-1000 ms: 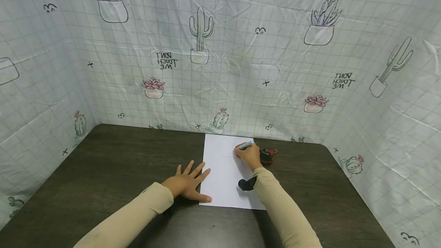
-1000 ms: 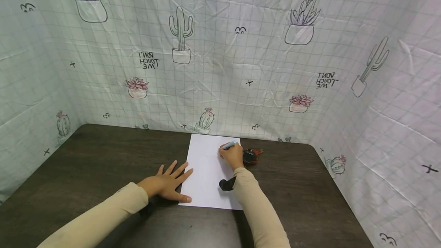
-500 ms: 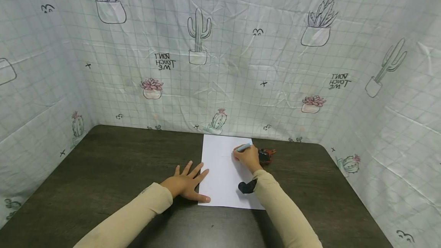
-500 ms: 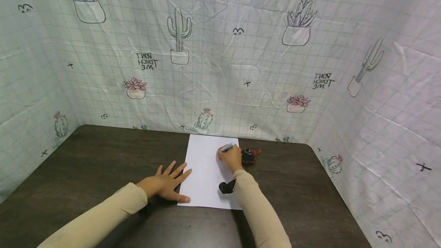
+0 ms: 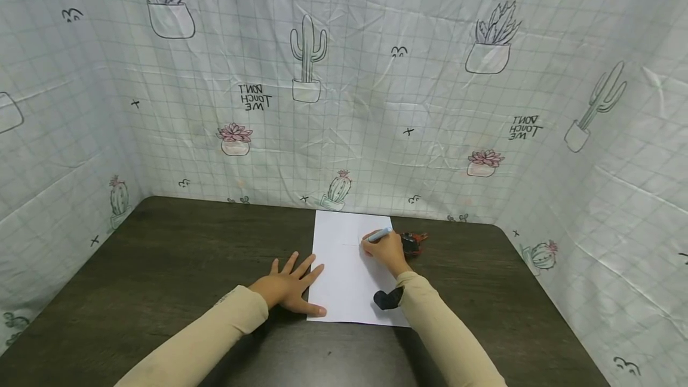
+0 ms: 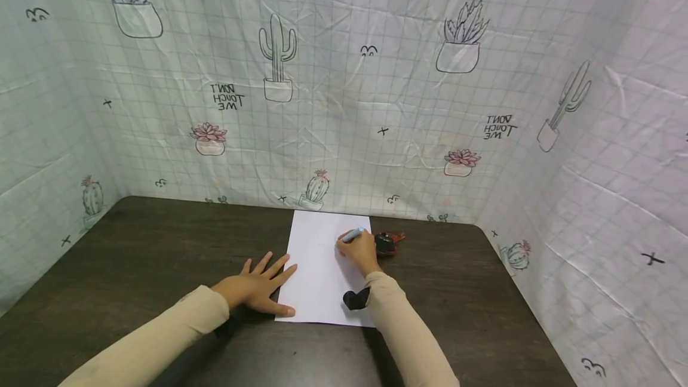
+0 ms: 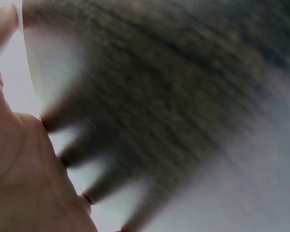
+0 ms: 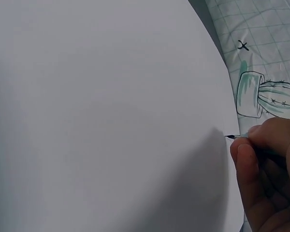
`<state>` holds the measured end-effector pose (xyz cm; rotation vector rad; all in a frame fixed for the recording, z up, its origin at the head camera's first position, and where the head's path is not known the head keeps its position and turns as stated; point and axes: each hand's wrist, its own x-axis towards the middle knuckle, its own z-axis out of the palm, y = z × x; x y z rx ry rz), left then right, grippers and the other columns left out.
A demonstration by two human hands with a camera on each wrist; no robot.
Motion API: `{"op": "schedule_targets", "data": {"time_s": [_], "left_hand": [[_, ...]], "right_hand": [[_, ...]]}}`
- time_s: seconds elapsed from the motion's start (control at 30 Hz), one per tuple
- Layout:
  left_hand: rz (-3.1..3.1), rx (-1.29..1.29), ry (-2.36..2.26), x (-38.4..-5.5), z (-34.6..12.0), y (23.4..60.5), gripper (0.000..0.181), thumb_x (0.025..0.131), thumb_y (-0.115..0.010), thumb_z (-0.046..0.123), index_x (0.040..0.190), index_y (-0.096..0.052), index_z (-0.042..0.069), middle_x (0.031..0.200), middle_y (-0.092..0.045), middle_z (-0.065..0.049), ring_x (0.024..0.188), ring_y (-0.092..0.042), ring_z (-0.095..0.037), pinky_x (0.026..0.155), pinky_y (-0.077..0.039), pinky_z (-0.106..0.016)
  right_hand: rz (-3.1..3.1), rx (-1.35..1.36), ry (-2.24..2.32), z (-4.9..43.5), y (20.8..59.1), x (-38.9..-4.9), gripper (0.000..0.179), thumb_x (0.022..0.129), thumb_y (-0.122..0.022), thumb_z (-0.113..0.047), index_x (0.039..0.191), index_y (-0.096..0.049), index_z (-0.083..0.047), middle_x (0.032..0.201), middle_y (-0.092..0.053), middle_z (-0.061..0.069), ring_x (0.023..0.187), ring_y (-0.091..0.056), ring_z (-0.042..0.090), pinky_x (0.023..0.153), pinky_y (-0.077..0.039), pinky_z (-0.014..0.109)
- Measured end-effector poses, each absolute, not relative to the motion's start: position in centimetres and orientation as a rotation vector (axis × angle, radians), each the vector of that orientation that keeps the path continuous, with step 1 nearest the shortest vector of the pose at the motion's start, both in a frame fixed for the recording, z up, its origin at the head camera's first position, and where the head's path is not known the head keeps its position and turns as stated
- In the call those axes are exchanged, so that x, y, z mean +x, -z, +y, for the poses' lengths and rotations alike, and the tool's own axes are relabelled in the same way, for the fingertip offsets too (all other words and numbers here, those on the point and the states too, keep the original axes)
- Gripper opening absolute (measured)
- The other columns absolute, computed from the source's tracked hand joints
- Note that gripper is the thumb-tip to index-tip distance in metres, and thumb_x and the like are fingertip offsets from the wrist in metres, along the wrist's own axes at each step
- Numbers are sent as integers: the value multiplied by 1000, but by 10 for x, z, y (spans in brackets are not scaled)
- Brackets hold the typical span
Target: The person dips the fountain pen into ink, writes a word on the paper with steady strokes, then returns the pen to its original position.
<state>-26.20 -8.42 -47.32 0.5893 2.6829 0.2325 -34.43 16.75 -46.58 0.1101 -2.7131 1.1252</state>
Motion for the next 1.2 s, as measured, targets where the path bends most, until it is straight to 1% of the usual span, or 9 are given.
{"op": "schedule_targets", "data": {"time_s": [0.17,0.47,0.6,0.73,0.93,1.2], "left_hand": [[2672,595,-240,-262,-85,473,108,68,-45,90,154,-8,38,162,5,7,147,9,-32,110,4,-66],[2685,593,-201,-271,-85,485,109,67,-45,91,155,-8,38,161,6,8,147,10,-31,110,4,-66],[2678,588,-211,-270,-85,482,109,67,-46,90,155,-8,37,162,6,8,147,11,-31,110,4,-66],[2666,582,-230,-267,-85,477,108,68,-47,89,155,-8,37,162,6,7,147,11,-32,110,4,-66],[2652,586,-231,-262,-84,470,108,69,-44,90,155,-5,37,162,8,6,147,11,-33,108,5,-68],[2671,580,-224,-265,-83,475,107,69,-47,88,155,-10,37,162,4,7,147,9,-32,110,3,-66]], "right_hand": [[-2724,145,-1108,167,466,-340,6,78,-70,-10,78,-76,-11,61,-67,-2,54,-53,11,51,-39,23],[-2704,228,-1074,167,465,-328,8,77,-70,-9,78,-77,-12,58,-66,-4,52,-53,8,50,-39,23],[-2684,266,-1084,167,466,-322,8,77,-70,-8,78,-77,-11,58,-66,-3,53,-55,6,52,-40,23],[-2683,280,-1112,166,467,-317,9,78,-68,-6,77,-76,-10,57,-65,-3,52,-55,7,50,-40,23],[-2687,271,-1157,165,469,-310,10,78,-69,-6,76,-75,-12,55,-63,-5,50,-52,7,48,-38,22],[-2652,357,-1242,162,468,-300,11,77,-69,-2,76,-75,-11,54,-63,-4,47,-52,7,46,-37,21]]}}
